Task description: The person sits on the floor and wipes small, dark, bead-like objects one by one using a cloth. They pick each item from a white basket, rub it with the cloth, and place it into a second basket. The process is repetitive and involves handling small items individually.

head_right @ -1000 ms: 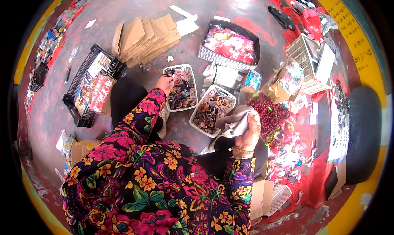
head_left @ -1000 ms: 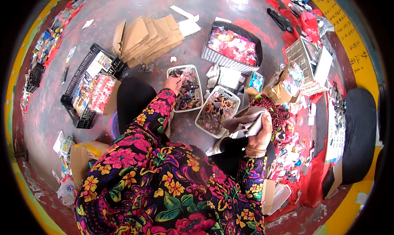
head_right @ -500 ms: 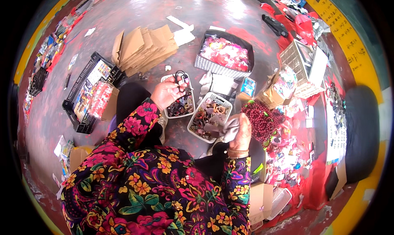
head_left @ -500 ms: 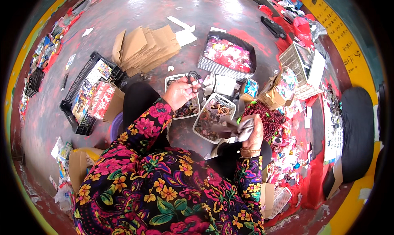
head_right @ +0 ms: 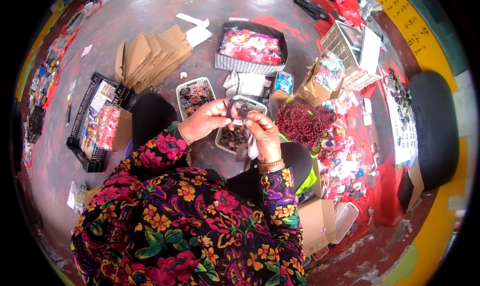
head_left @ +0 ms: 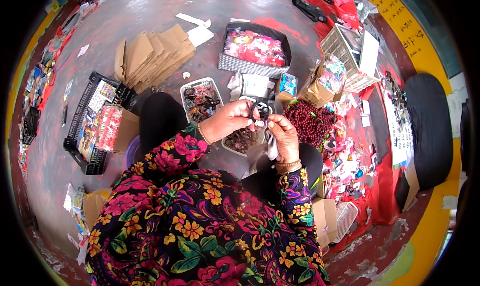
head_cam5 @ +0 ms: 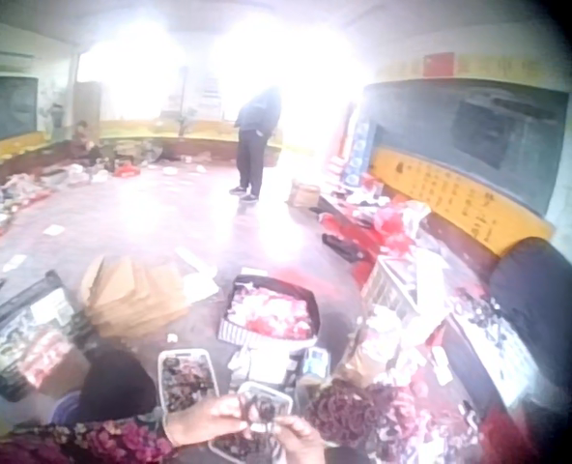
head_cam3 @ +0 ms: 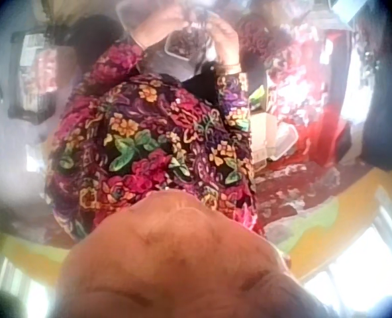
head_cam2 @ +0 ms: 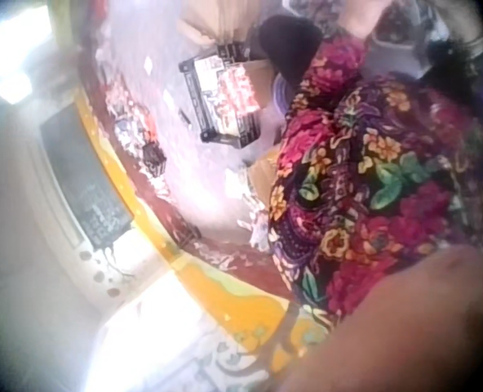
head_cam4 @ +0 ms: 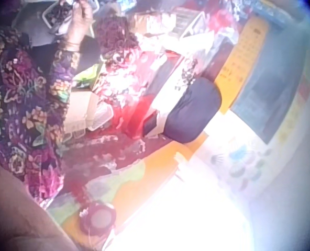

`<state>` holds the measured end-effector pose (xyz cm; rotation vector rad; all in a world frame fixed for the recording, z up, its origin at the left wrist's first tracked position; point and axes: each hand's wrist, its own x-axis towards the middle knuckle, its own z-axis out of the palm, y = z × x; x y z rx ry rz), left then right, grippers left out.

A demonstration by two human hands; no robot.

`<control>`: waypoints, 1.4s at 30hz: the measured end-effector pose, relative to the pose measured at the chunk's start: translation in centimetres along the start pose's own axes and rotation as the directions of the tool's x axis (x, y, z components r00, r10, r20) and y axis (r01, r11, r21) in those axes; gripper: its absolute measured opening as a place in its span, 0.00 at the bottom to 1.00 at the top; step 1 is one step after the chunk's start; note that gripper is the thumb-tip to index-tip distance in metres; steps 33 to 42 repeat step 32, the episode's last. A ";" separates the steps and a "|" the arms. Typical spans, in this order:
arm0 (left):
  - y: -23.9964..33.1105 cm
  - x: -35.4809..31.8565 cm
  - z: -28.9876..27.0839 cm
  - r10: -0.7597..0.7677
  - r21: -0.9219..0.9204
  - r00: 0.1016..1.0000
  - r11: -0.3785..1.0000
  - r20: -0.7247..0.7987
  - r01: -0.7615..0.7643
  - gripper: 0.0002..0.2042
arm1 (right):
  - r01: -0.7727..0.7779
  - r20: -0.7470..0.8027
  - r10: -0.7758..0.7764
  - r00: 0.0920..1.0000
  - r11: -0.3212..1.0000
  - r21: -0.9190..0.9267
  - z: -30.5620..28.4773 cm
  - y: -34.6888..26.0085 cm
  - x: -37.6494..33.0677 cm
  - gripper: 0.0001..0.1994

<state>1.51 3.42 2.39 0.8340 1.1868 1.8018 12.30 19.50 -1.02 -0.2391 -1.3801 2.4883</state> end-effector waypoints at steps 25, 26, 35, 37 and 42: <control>-0.4 -0.4 2.0 0.213 0.193 0.961 0.965 -0.175 -0.178 0.11 | 0.194 0.144 -0.189 0.971 0.981 -0.015 1.0 -1.5 -0.5 0.10; -0.2 -0.5 2.0 0.230 0.241 0.958 0.953 -0.170 -0.186 0.11 | 0.204 0.147 -0.199 0.969 0.979 -0.021 1.1 -1.5 -0.5 0.10; 0.0 -1.2 0.7 0.196 0.399 0.975 0.906 -0.101 -0.141 0.18 | 0.214 0.144 -0.207 0.968 0.976 -0.032 1.2 -2.0 -0.8 0.10; 0.0 -1.2 0.7 0.196 0.399 0.975 0.906 -0.101 -0.141 0.18 | 0.214 0.144 -0.207 0.968 0.976 -0.032 1.2 -2.0 -0.8 0.10; 0.0 -1.2 0.7 0.196 0.399 0.975 0.906 -0.101 -0.141 0.18 | 0.214 0.144 -0.207 0.968 0.976 -0.032 1.2 -2.0 -0.8 0.10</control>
